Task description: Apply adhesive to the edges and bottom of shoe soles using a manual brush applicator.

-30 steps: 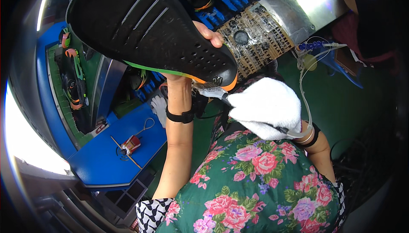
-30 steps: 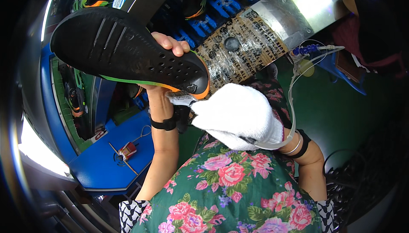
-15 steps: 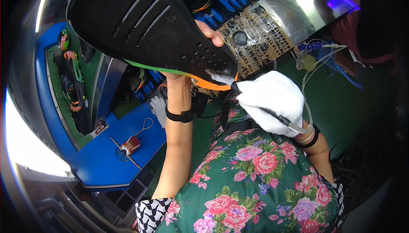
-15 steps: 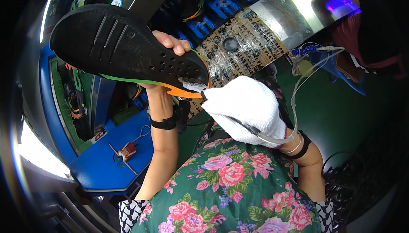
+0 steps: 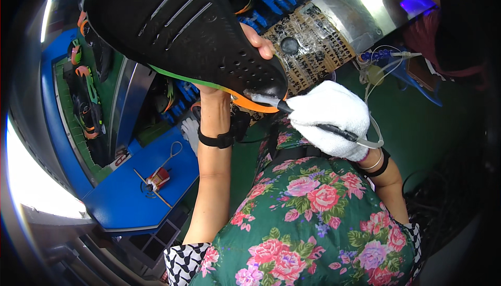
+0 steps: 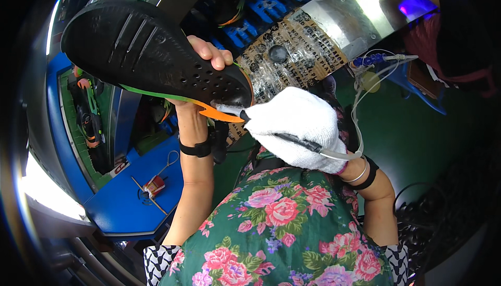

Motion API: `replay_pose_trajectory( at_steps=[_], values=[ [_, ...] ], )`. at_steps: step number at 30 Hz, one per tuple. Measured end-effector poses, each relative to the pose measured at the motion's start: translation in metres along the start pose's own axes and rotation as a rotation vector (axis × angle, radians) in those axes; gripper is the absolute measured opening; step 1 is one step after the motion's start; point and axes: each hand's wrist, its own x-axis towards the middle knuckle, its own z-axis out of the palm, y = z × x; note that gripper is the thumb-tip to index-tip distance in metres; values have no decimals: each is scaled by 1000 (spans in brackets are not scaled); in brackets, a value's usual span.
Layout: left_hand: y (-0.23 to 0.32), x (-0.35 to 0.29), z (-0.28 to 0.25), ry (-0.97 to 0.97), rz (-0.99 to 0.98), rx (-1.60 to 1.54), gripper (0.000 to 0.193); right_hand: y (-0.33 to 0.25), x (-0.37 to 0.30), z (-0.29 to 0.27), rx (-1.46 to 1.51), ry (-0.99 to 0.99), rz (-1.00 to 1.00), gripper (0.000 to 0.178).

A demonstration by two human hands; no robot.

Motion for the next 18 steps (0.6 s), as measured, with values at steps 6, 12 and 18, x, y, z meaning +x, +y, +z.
replay_pose_trajectory(
  at_steps=[6,12,18],
  values=[
    [2,4,-1,-19,-66,-61,63,-2,-1,0,41,8,23,20],
    [-3,0,0,17,-135,-30,83,-1,1,-2,14,-25,-35,22],
    [-6,-1,-7,-12,-174,-107,97,6,0,-1,1,-90,-116,28]
  ],
)
